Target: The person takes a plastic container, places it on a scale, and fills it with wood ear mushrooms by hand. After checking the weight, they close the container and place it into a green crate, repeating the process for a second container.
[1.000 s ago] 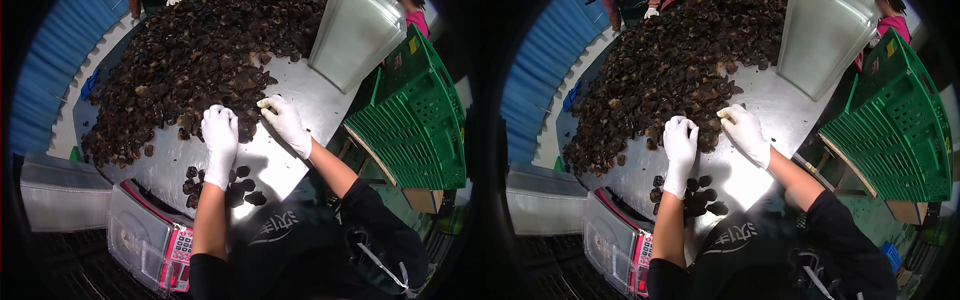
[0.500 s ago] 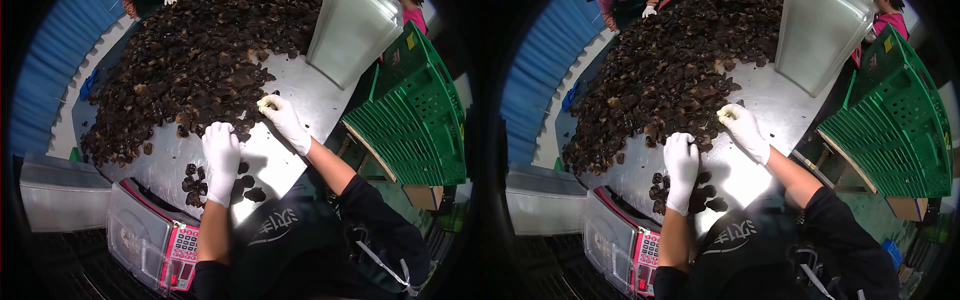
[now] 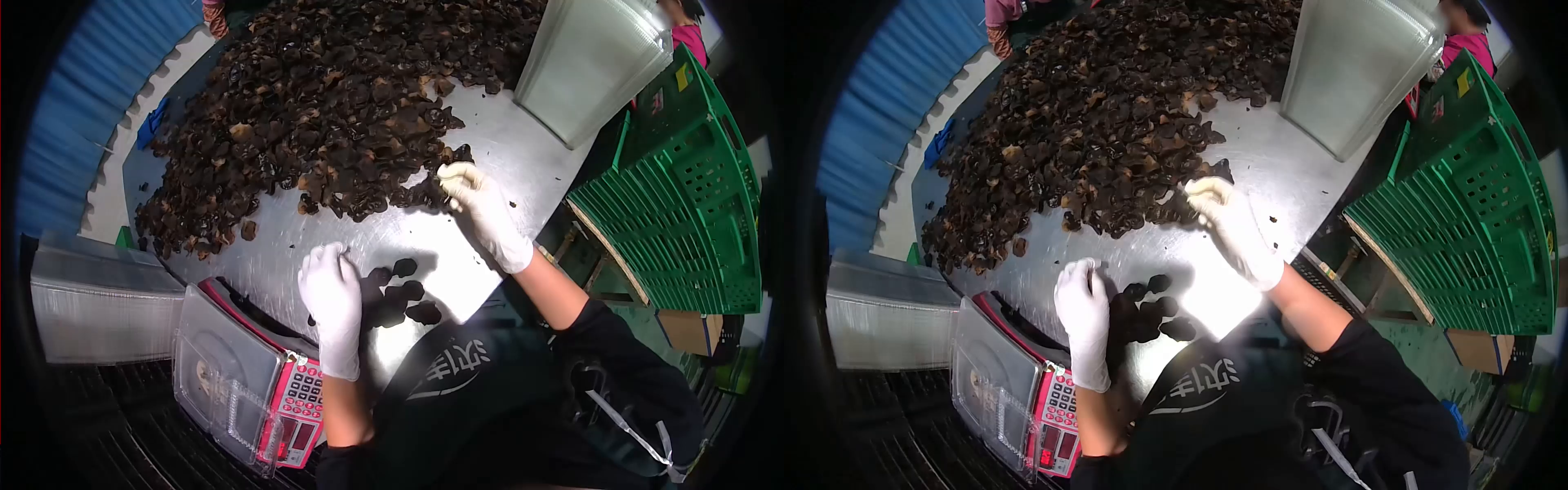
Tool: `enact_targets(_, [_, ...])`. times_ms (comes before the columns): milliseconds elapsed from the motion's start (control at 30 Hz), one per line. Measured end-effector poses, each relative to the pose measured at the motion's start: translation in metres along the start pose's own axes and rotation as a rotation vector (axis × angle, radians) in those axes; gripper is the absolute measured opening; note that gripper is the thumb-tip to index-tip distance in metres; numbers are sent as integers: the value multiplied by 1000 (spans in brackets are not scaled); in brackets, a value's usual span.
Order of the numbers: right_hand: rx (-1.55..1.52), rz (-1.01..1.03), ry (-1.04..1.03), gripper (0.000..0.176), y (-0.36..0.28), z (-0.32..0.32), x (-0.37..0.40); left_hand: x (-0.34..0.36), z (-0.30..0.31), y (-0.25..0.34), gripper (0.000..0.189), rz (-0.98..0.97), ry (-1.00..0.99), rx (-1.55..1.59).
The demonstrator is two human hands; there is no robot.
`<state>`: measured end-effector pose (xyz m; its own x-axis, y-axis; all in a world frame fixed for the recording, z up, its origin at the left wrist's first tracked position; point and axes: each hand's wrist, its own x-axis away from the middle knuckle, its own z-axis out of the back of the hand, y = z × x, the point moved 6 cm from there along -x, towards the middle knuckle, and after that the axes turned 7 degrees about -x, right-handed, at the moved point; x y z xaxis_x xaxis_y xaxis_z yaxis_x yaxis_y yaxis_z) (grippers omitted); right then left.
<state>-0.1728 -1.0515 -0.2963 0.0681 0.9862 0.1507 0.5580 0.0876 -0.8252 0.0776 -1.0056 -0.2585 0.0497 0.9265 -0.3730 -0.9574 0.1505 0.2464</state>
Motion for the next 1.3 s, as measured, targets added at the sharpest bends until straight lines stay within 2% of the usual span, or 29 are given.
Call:
enact_targets(33, [7, -31, -35, 12, 5, -4, 9, -7, -1, 6, 14, 1, -4, 2])
enact_targets(67, [80, -70, -115, 16, 17, -6, 17, -16, -1, 18, 14, -77, 15, 110])
enact_targets(100, [299, -137, -186, 13, 25, -9, 27, -26, -2, 29, 14, -154, 36, 218])
enact_targets(167, [277, -137, -267, 17, 40, -18, 35, -47, -23, 52, 17, -276, 61, 281])
enact_targets(200, [431, -141, -267, 24, 32, -20, 35, -54, -35, 61, 18, -306, 41, 264])
enact_targets(233, [433, -141, -268, 24, 29, -20, 28, -58, -45, 68, 20, -338, 20, 248])
enact_targets(300, [1189, 307, -203, 30, 3, -28, 9, -54, -62, 72, 13, -410, 73, 187])
enact_targets(333, [1347, 311, -143, 31, -1, -31, 3, -56, -67, 72, 11, -384, 22, 147])
enact_targets(400, [1404, 382, -173, 29, 6, -25, -14, -52, -71, 68, 9, -361, -30, 104])
enact_targets(433, [1458, 445, -207, 27, 9, -25, -18, -48, -61, 64, 8, -323, 27, 112])
enact_targets(467, [1491, 407, -223, 22, 8, -27, -22, -44, -47, 60, 6, -282, 85, 119])
enact_targets(567, [1367, 469, -162, 17, -4, -24, -23, -27, -18, 34, 4, -136, -14, 66])
enact_targets(633, [1275, 428, -119, 13, -8, -23, -8, -15, -25, 7, 8, -123, -194, -80])
enact_targets(667, [1154, 338, -169, 14, -1, -20, -1, -10, -27, -1, 11, -94, -310, -28])
enact_targets(700, [1032, 253, -217, 16, 6, -19, 5, -12, -27, -3, 11, -92, -308, -31])
enact_targets(733, [962, 176, -381, 18, 12, -25, 16, -18, -22, -4, 12, -54, -242, -4])
enact_targets(767, [1058, 79, -465, 19, 19, -28, 22, -24, -19, -4, 13, -17, -178, 23])
enact_targets(833, [1087, 369, -325, 18, 9, -37, 21, -40, -30, 3, 16, -30, -117, 20])
enact_targets(900, [1114, 311, -142, 23, -4, -44, 5, -52, -38, 17, 20, -95, 32, 55])
enact_targets(933, [1297, 470, -116, 25, 4, -42, -9, -54, -54, 17, 21, -64, -11, 7])
enact_targets(1033, [1451, 401, -171, 22, 21, -36, -26, -57, -59, 21, 20, -41, -26, -23])
enact_targets(1100, [1406, 386, -170, 18, 16, -32, -24, -56, -55, 18, 19, -57, 14, -6])
enact_targets(1167, [1218, 267, -97, 17, 5, -25, -15, -53, -35, 19, 16, -63, 77, -28])
enact_targets(1200, [1177, 339, -90, 12, 1, -22, -10, -49, -27, 18, 15, -59, 104, 1])
enact_targets(1233, [1177, 334, -90, 12, 0, -19, -7, -47, -19, 17, 14, -58, 134, 30])
enact_targets(1300, [976, 275, -102, 9, -1, -15, -4, -39, -9, 14, 13, -60, 138, 57])
